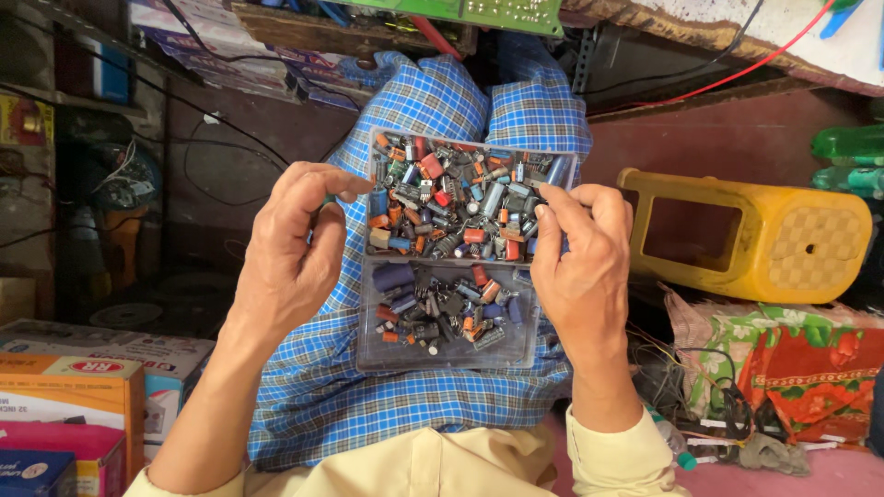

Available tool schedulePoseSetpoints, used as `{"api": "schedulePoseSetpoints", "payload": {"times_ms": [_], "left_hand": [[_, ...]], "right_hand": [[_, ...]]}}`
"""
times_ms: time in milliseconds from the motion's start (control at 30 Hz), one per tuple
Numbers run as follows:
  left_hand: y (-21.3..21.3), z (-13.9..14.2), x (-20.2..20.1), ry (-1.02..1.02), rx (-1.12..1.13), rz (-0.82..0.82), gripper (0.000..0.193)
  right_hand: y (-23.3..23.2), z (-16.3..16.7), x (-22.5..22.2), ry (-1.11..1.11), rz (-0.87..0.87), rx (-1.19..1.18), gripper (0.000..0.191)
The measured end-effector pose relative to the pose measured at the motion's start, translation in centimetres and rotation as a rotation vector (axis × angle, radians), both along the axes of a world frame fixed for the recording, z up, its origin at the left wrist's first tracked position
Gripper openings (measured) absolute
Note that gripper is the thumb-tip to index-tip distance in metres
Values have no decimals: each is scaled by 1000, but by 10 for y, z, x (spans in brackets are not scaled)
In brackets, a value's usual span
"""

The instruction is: The person tests a green circuit board using a multimeter, then opens a plastic container and sorts through various capacitors and resistors. They pick up individual components, inspect them, and place them back into the container.

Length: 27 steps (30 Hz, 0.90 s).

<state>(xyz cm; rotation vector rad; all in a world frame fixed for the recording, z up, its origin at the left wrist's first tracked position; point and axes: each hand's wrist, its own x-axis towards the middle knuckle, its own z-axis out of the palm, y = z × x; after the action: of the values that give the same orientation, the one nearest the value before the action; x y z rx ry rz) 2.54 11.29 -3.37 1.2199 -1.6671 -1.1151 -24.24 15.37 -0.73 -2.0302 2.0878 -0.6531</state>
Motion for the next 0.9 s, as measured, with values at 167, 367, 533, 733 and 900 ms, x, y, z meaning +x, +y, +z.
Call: {"api": "schedulePoseSetpoints", "payload": {"times_ms": [167,367,533,733,900], "left_hand": [[1,2,2,3,53,21,33],[1,2,3,-16,39,24,34],[2,3,3,-3,36,21,32],[1,6,0,3,67,25,31],[1,8,-3,-22,39,10,30]], "right_hand": [[-2,7,3,-74,-25,58,17],[-6,13,6,-202,-74,184,18],[-11,12,9,-158,-64,239,26],[-20,2,28,-112,-78,409,46],[-20,-2,50,-143,4,520,51]]}}
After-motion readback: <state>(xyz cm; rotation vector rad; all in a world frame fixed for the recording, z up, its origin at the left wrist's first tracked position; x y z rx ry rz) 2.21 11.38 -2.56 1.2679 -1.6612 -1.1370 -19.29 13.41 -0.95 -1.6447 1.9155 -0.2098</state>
